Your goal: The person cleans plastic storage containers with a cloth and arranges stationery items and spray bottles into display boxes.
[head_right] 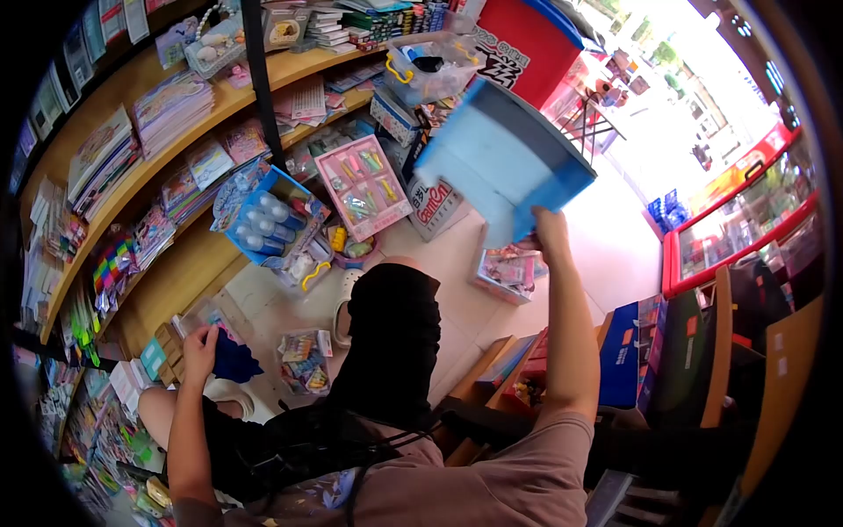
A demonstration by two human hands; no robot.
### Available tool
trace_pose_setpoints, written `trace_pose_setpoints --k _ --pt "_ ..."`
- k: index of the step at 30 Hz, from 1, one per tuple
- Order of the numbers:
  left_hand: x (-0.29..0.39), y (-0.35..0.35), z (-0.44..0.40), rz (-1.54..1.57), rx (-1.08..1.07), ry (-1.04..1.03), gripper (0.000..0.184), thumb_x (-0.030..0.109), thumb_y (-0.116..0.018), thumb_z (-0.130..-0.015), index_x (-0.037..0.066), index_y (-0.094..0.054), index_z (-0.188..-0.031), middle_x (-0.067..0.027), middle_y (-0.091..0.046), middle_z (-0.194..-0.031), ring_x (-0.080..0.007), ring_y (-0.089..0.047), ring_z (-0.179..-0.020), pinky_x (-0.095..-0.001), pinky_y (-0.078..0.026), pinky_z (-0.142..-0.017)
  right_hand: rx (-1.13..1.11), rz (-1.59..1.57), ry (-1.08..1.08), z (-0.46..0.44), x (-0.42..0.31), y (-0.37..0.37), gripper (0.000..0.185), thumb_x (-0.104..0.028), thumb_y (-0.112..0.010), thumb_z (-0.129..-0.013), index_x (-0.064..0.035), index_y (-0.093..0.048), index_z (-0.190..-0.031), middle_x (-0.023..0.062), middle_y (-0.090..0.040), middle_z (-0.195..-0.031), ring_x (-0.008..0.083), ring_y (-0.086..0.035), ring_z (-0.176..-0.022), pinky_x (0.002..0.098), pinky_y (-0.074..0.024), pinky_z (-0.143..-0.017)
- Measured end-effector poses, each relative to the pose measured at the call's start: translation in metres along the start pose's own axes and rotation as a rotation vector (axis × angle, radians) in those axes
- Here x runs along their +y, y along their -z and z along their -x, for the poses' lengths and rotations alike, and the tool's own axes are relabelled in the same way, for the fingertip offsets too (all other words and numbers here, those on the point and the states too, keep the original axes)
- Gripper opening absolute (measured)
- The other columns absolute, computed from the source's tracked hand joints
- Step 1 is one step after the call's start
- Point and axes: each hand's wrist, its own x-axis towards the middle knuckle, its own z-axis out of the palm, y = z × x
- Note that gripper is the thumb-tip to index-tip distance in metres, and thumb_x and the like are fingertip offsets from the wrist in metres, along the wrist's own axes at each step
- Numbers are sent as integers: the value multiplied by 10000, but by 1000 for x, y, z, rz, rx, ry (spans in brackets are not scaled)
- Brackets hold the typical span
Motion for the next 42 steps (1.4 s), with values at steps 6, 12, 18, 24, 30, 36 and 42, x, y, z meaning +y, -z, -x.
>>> trace_pose_setpoints --k 6,12,18,24,30,36,42 --pt "-29 -8 0 -40 -31 103 323 266 -535 -853 -40 -598 -775 -148 -561 -612 -191 -535 -579 -319 -416 -585 258 -180 -208 -60 141 57 387 -244 -488 -789 80 -460 -998 224 -543 -828 335 -606 -599 370 -556 -472" --pt "-74 -4 14 -174 9 181 358 253 -518 -865 -64 -516 -699 -142 -456 -560 -182 -430 -525 -348 -365 -538 625 -64 -339 -100 272 60 366 -180 -498 -770 65 -482 -1041 211 -568 -942 317 -609 -720 391 -519 -409" --pt "-73 5 30 -278 45 303 396 252 -496 -886 -40 -424 -629 -56 -352 -531 -124 -339 -537 -322 -313 -502 976 303 -269 -161 357 51 357 -162 -493 -780 160 -497 -933 267 -584 -832 345 -624 -644 365 -513 -408" --pt "-66 12 35 -346 60 450 404 232 -500 -890 -11 -386 -589 -12 -308 -518 -95 -272 -528 -303 -257 -470 664 136 -570 -164 411 15 316 -142 -461 -794 165 -536 -798 283 -582 -751 348 -618 -560 359 -493 -363" --pt "-63 5 25 -357 24 479 408 205 -501 -893 15 -322 -579 1 -261 -529 -80 -243 -533 -296 -226 -463 544 13 -588 -152 403 14 436 -281 -563 -763 110 -516 -950 249 -566 -856 327 -597 -510 364 -527 -385" --pt "-58 -6 11 -354 -17 432 400 227 -494 -891 2 -356 -591 -8 -280 -530 -87 -265 -539 -303 -246 -474 377 79 -752 -142 362 29 765 -375 -675 -687 86 -324 -1187 248 -511 -1007 351 -589 -687 420 -517 -485" --pt "-54 -15 5 -329 -22 369 395 238 -500 -883 -12 -379 -602 -22 -308 -532 -94 -288 -541 -303 -274 -485 353 294 -598 -152 328 48 581 -390 -604 -754 93 -434 -1029 211 -560 -775 306 -587 -549 398 -504 -427"
